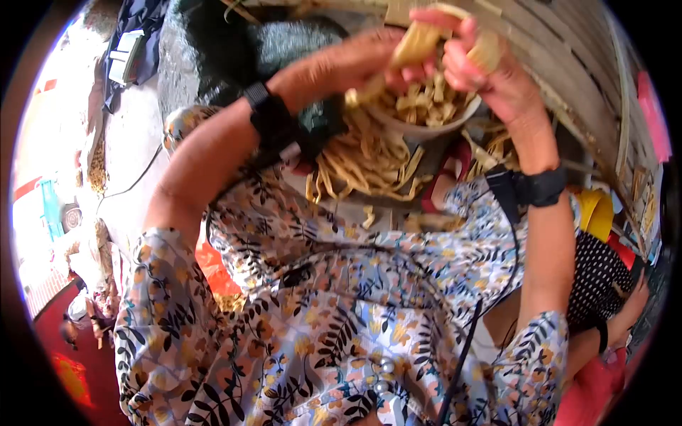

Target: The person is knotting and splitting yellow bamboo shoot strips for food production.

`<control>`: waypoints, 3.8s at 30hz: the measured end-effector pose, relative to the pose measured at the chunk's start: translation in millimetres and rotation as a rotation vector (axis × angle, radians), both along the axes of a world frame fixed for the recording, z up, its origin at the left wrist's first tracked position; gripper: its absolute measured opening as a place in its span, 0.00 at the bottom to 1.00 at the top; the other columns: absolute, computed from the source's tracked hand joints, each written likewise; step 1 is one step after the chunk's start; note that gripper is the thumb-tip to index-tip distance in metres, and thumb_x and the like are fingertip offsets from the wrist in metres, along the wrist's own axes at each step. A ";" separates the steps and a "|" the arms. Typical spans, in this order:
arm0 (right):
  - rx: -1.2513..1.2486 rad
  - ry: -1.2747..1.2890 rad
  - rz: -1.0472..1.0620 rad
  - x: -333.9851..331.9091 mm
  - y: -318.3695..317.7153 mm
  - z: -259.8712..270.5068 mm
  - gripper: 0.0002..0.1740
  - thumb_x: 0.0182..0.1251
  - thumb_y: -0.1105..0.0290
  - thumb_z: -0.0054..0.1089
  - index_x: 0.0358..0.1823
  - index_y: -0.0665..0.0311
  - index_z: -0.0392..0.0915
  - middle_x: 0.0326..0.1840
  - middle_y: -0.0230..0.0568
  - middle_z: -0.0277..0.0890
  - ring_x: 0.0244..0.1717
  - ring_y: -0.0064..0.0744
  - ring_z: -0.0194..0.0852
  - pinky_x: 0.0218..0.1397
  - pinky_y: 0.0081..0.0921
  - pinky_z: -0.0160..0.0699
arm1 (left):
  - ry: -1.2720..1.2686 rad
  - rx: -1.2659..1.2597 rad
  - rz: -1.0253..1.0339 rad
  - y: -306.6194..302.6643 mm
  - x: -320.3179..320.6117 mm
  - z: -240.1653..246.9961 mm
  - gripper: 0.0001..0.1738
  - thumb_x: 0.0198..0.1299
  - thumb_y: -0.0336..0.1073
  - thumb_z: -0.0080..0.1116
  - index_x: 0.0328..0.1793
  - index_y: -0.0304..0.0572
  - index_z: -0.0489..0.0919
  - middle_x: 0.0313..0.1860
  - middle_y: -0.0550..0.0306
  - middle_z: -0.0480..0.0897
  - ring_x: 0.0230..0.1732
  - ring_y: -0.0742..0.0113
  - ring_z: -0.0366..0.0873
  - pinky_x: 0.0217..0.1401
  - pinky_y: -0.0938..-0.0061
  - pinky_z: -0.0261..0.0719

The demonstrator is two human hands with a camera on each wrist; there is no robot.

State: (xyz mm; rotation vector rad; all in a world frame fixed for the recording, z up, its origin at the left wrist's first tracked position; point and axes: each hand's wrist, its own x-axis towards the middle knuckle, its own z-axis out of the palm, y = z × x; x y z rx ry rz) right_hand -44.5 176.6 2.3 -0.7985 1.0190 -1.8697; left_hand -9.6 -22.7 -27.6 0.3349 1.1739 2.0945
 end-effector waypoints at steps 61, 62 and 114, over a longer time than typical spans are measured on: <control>0.267 -0.229 -0.716 1.0 -8.1 15.9 0.08 0.54 0.74 0.61 0.35 0.69 0.77 0.20 0.27 0.66 0.16 0.08 0.52 0.18 0.08 0.49 | -0.132 -0.095 0.185 -2.8 -3.3 38.2 0.13 0.66 0.39 0.44 0.33 0.38 0.73 0.17 0.72 0.62 0.14 0.86 0.49 0.14 0.89 0.44; 0.264 -0.249 -0.716 -0.1 -6.6 15.8 0.08 0.54 0.74 0.61 0.35 0.69 0.77 0.20 0.26 0.65 0.16 0.08 0.52 0.17 0.08 0.49 | -0.120 -0.107 0.166 -4.5 -5.5 39.1 0.14 0.65 0.39 0.44 0.33 0.37 0.74 0.17 0.71 0.62 0.15 0.86 0.51 0.15 0.89 0.47; 0.380 -0.101 -1.045 -83.7 -19.7 -5.9 0.08 0.57 0.70 0.60 0.27 0.69 0.74 0.19 0.32 0.70 0.14 0.14 0.59 0.16 0.12 0.59 | 0.411 -0.754 0.713 -35.0 -100.0 27.3 0.12 0.59 0.40 0.54 0.29 0.38 0.78 0.18 0.69 0.68 0.19 0.83 0.60 0.21 0.84 0.58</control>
